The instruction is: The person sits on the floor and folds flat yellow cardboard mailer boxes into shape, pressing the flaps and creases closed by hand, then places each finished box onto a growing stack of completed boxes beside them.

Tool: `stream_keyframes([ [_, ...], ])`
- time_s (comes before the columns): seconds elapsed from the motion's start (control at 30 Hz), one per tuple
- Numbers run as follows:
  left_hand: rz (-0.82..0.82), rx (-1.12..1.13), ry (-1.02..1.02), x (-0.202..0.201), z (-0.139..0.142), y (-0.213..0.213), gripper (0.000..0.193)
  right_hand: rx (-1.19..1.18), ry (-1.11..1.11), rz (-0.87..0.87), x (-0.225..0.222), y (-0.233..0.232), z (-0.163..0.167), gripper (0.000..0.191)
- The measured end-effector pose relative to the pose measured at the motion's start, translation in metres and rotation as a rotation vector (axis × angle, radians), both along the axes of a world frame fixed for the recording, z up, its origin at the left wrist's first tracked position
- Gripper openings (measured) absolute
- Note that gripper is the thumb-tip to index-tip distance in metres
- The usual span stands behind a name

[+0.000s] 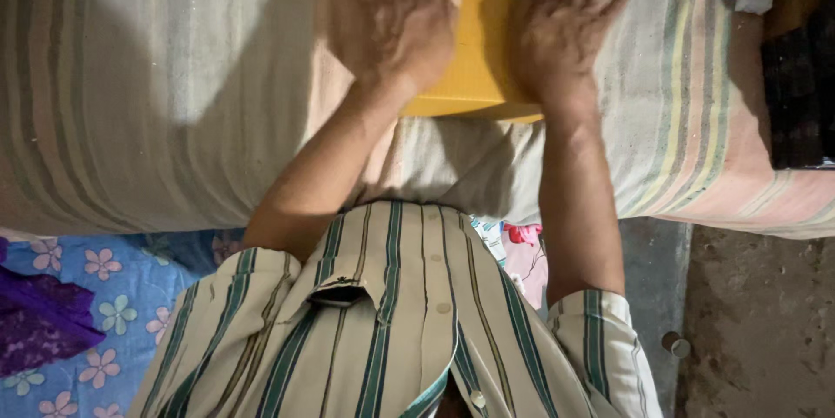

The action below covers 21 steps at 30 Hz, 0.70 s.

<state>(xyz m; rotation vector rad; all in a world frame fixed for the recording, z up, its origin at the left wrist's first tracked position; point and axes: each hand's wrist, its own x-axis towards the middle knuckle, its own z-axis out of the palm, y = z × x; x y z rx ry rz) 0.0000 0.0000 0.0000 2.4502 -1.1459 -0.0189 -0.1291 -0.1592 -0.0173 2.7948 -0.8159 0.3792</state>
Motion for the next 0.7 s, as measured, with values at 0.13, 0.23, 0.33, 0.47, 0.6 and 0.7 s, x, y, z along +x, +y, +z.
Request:
stream_keyframes([
  [0.13, -0.058, -0.095, -0.131, -0.022, -0.013, 0.000, 0.056, 0.217, 0.004, 0.066, 0.008, 0.036, 0.008, 0.059],
  [0.23, -0.050, -0.030, -0.021, -0.006, -0.016, 0.017, 0.060, 0.227, -0.009, -0.037, -0.008, 0.034, 0.025, 0.059],
  [0.33, 0.038, -0.099, 0.182, 0.001, -0.027, 0.038, 0.068, 0.346, -0.074, -0.137, -0.036, 0.036, 0.027, 0.067],
  [0.47, -0.165, -0.173, 0.264, -0.012, -0.037, 0.058, 0.073, 0.596, -0.279, 0.014, -0.064, 0.039, 0.028, 0.072],
  [0.6, -0.192, -0.442, 0.412, -0.016, -0.060, 0.061, 0.057, 0.627, -0.482, 0.248, -0.073, 0.032, 0.010, 0.053],
  [0.7, -0.079, -0.485, 0.497, -0.011, -0.063, 0.048, 0.076, 0.849, -0.458, -0.023, -0.074, 0.023, -0.002, 0.066],
])
